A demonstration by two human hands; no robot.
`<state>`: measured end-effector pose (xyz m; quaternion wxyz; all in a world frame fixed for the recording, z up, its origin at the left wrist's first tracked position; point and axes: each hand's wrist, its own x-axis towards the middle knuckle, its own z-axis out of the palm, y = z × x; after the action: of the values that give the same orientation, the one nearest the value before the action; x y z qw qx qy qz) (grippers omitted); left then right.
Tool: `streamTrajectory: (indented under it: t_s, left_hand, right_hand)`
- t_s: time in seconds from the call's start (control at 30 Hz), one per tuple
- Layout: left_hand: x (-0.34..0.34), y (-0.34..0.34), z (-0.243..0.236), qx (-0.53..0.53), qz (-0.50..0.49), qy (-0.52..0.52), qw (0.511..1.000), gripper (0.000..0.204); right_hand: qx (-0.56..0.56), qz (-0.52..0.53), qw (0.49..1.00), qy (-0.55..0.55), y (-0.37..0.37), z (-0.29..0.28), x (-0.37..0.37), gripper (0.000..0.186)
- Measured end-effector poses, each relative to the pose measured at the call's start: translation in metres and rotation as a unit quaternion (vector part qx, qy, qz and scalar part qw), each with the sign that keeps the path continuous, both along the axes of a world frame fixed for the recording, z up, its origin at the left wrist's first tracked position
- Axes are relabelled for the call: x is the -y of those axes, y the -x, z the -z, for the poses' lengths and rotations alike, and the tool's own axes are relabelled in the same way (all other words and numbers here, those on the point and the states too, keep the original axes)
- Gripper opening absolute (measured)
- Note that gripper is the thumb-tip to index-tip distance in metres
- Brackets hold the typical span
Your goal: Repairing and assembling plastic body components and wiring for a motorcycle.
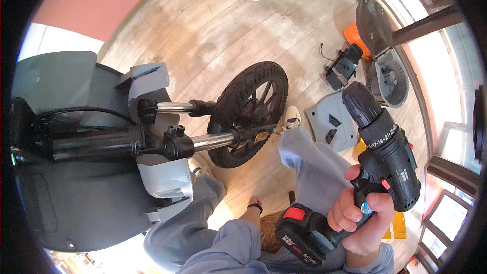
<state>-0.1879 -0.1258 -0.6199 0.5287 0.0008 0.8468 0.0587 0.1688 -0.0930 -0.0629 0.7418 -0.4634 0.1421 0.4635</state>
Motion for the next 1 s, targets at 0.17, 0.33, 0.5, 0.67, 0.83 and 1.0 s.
streamTrajectory:
  t_s: [0.17, 0.33, 0.5, 0.67, 0.83, 1.0]
  left_hand:
    - [-0.012, -0.023, -0.01, -0.033, 0.056, -0.063, 0.996, 0.016]
    - [-0.033, -0.039, -0.01, -0.068, 0.098, -0.137, 0.983, 0.015]
    - [-0.019, 0.0, -0.02, -0.14, 0.139, -0.182, 0.963, 0.013]
    - [0.042, -0.05, -0.023, -0.056, 0.166, -0.11, 0.978, 0.009]
    - [0.018, 0.093, 0.033, -0.093, 0.617, -0.378, 0.684, 0.002]
    - [0.009, 0.155, 0.026, -0.025, 0.858, -0.31, -0.408, 0.011]
  right_hand:
    - [-0.031, -0.003, 0.999, -0.018, -0.003, 0.001, 0.004, 0.049]
    - [-0.052, -0.015, 0.998, -0.023, -0.001, 0.001, 0.003, 0.05]
    - [-0.078, 0.01, 0.997, -0.019, -0.004, 0.0, 0.007, 0.055]
    - [-0.053, 0.014, 0.997, 0.061, -0.003, 0.01, 0.02, 0.057]
    - [-0.091, -0.037, 0.995, -0.012, 0.002, -0.003, 0.0, 0.058]
    - [-0.089, 0.003, 0.996, -0.033, 0.004, 0.003, 0.0, 0.058]
